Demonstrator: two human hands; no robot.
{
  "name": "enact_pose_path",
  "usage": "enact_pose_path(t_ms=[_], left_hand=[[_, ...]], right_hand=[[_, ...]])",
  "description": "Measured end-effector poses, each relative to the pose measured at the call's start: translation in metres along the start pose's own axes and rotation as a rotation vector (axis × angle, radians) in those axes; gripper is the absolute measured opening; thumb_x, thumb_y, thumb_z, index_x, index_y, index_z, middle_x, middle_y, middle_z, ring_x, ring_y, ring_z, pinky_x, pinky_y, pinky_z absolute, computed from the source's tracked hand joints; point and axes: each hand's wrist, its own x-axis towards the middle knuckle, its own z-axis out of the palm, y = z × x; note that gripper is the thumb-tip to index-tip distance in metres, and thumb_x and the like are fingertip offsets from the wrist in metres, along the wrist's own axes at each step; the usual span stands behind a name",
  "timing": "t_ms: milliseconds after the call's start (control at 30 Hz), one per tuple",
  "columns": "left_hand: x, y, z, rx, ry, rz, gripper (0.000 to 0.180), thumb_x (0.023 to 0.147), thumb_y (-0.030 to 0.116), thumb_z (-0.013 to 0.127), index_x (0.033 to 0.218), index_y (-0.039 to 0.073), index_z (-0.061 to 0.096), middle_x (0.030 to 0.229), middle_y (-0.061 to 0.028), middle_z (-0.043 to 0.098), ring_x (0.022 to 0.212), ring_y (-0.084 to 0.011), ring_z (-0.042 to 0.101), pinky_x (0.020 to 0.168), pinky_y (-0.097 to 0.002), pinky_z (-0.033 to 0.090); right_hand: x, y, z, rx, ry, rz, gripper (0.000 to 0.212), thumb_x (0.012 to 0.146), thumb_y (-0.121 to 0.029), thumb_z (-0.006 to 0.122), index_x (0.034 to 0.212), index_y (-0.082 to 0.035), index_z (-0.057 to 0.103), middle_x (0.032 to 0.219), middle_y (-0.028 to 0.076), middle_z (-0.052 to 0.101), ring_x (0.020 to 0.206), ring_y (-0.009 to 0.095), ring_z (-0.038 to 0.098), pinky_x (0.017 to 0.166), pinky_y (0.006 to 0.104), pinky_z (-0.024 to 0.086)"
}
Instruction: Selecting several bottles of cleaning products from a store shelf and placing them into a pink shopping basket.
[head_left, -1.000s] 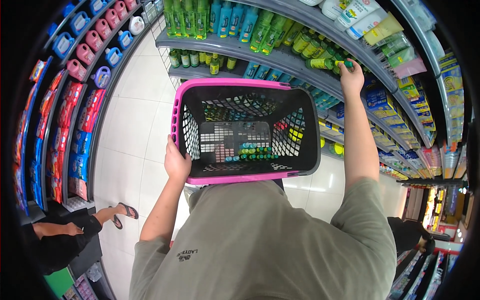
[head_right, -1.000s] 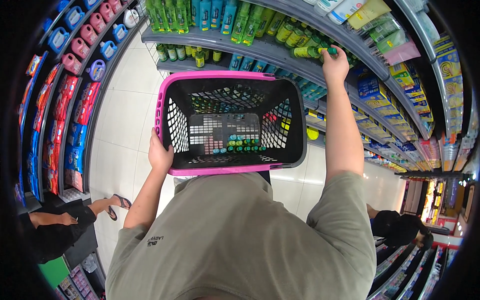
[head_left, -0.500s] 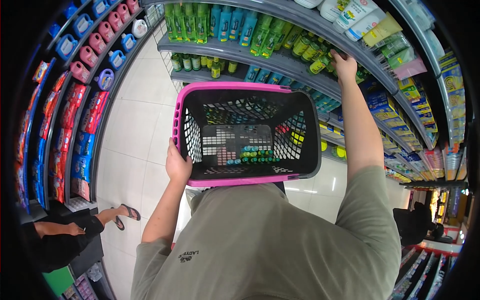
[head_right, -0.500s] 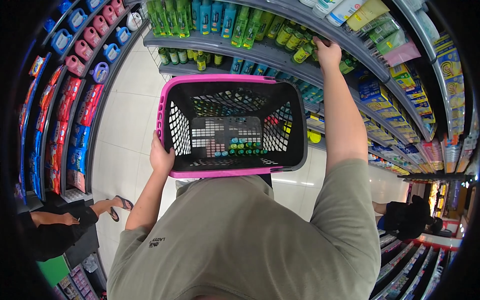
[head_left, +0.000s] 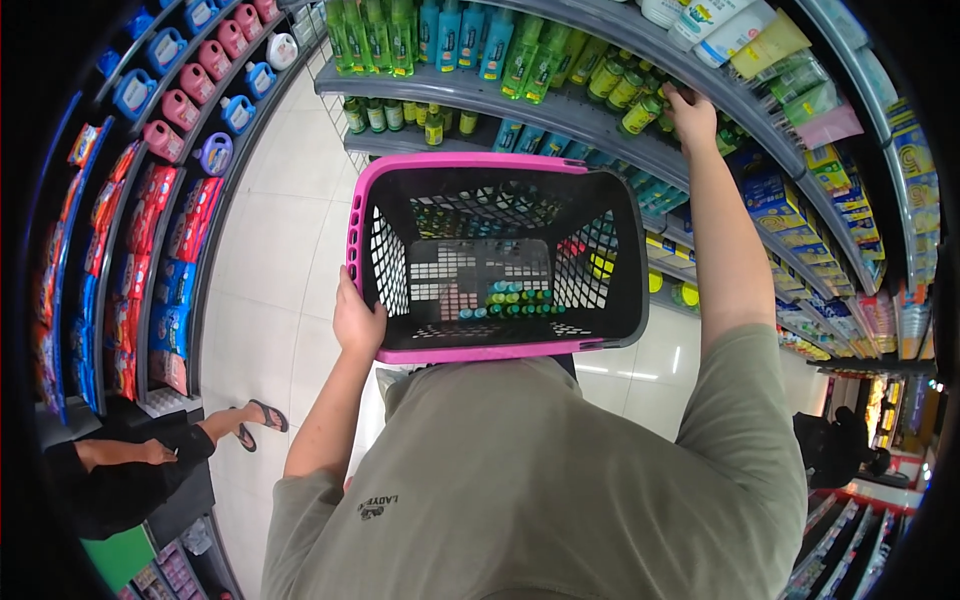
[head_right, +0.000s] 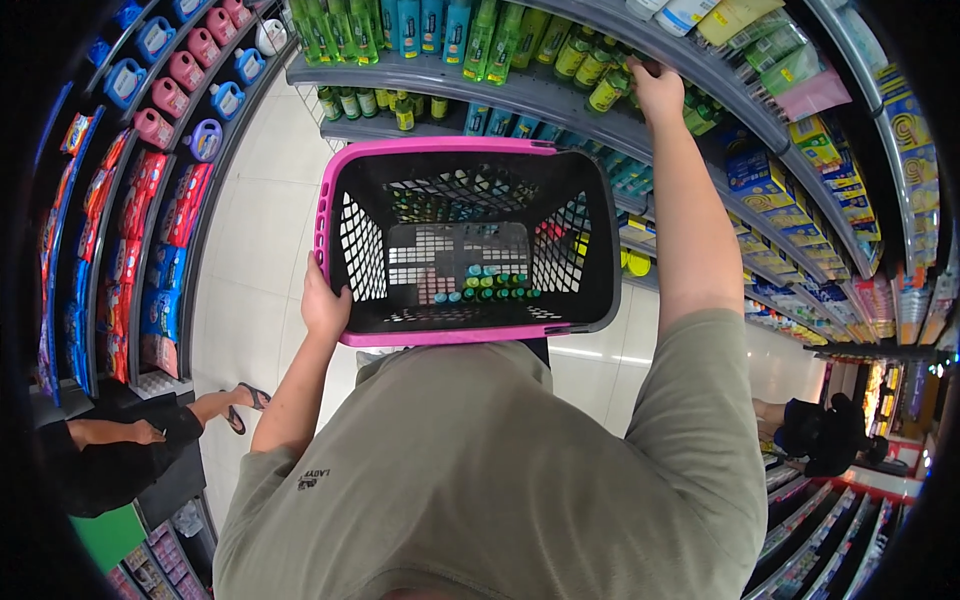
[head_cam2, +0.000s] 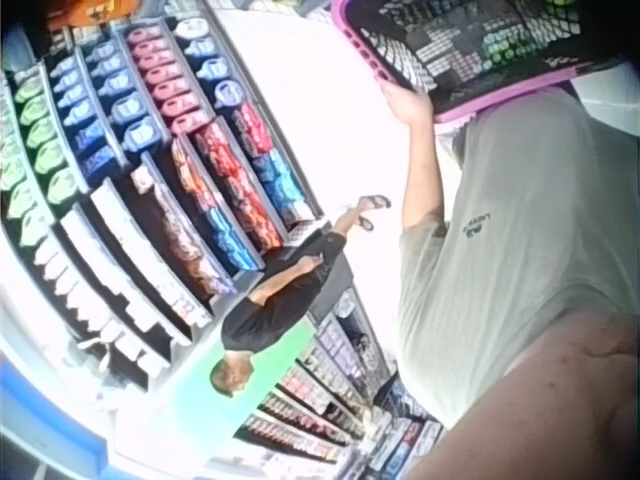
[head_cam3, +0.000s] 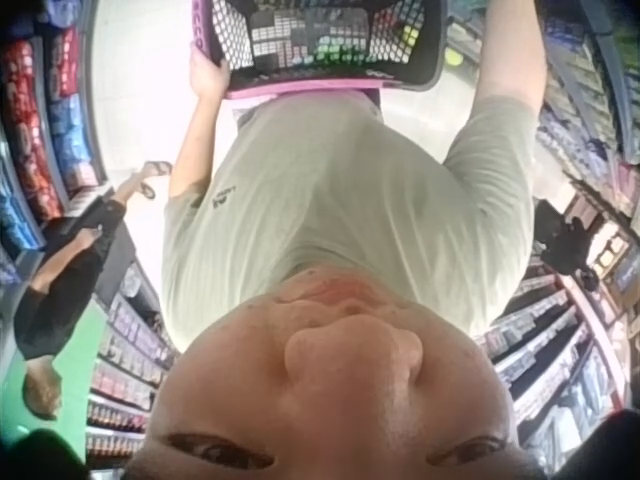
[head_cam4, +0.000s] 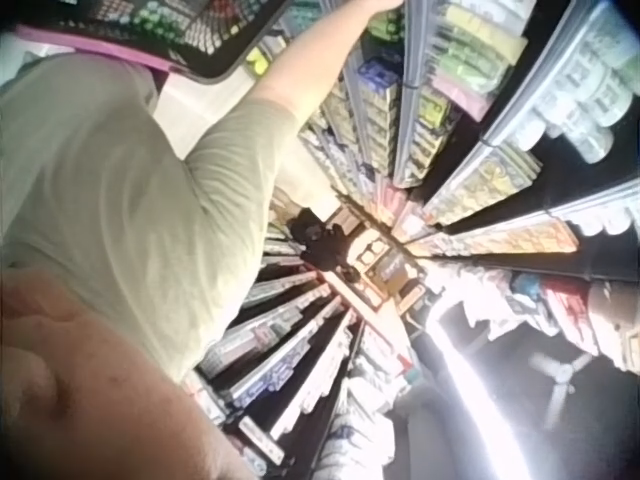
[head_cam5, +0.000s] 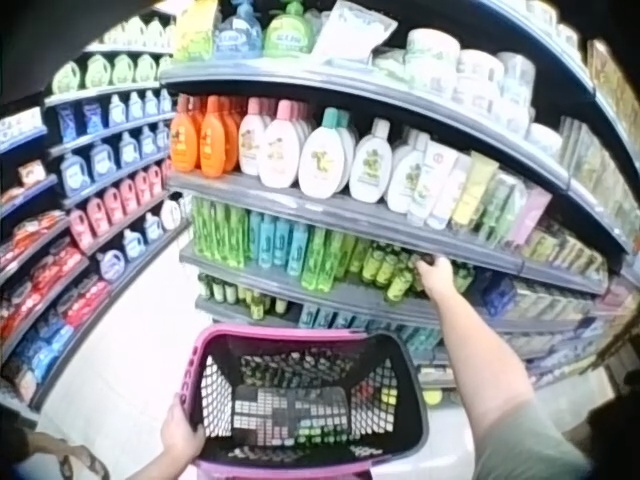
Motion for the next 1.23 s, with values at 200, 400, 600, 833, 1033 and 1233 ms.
enact_pose_path(t_ms=[200, 400, 600, 833, 1033, 1233], left_hand=[[0.005, 0.009, -0.003, 0.020, -0.040, -0.014, 0.086, 0.072, 0.007, 0.067, 0.145, 0.000, 0.023, 0.128, -0.0235, 0.051, 0.110, -0.0398, 0.055, 0.090, -0.0439, 0.048], [0.004, 0.002, 0.000, 0.048, -0.018, 0.013, 0.087, 0.072, 0.009, 0.069, 0.145, 0.000, 0.022, 0.128, -0.0243, 0.051, 0.112, -0.0390, 0.055, 0.090, -0.0432, 0.049], [0.005, 0.005, -0.002, 0.055, -0.058, -0.001, 0.088, 0.073, 0.012, 0.070, 0.146, 0.002, 0.021, 0.130, -0.0241, 0.050, 0.114, -0.0396, 0.054, 0.091, -0.0434, 0.048], [0.006, 0.015, -0.009, 0.078, -0.080, -0.047, 0.089, 0.072, 0.012, 0.071, 0.146, 0.001, 0.023, 0.130, -0.0243, 0.050, 0.115, -0.0386, 0.054, 0.092, -0.0417, 0.047], [0.005, 0.011, -0.006, 0.134, -0.039, 0.031, 0.090, 0.071, 0.010, 0.070, 0.145, -0.001, 0.021, 0.127, -0.0258, 0.050, 0.113, -0.0411, 0.054, 0.091, -0.0433, 0.047], [0.006, 0.012, -0.006, 0.157, -0.089, -0.003, 0.091, 0.072, 0.010, 0.070, 0.146, 0.000, 0.017, 0.135, -0.0268, 0.044, 0.118, -0.0416, 0.050, 0.097, -0.0441, 0.044]], right_hand=[[0.004, 0.044, -0.013, -0.179, 0.136, -0.076, 0.057, 0.076, -0.034, 0.077, 0.118, 0.001, 0.062, 0.111, 0.014, 0.068, 0.101, 0.023, 0.064, 0.088, 0.0327, 0.048], [-0.100, 0.047, 0.009, -0.400, 0.239, -0.333, 0.027, 0.079, -0.028, 0.073, 0.079, -0.003, 0.065, 0.071, 0.008, 0.063, 0.067, 0.020, 0.060, 0.066, 0.0329, 0.048], [-0.203, 0.147, 0.061, -0.380, -0.372, -0.080, 0.016, 0.078, -0.018, 0.071, 0.085, -0.005, 0.065, 0.073, 0.008, 0.065, 0.067, 0.021, 0.064, 0.063, 0.0341, 0.051], [-0.256, 0.232, 0.096, -0.678, -0.903, 0.110, 0.021, 0.078, -0.020, 0.068, 0.094, -0.007, 0.067, 0.087, 0.010, 0.070, 0.082, 0.027, 0.067, 0.074, 0.0371, 0.053], [-0.272, 0.263, 0.114, -0.875, -1.177, 0.351, 0.039, 0.082, -0.031, 0.066, 0.118, -0.015, 0.061, 0.114, 0.013, 0.065, 0.108, 0.030, 0.061, 0.093, 0.0386, 0.048], [-0.286, 0.289, 0.123, -0.975, -1.332, 0.434, 0.053, 0.084, -0.036, 0.063, 0.133, -0.018, 0.052, 0.132, 0.013, 0.056, 0.122, 0.029, 0.054, 0.103, 0.0381, 0.041]])
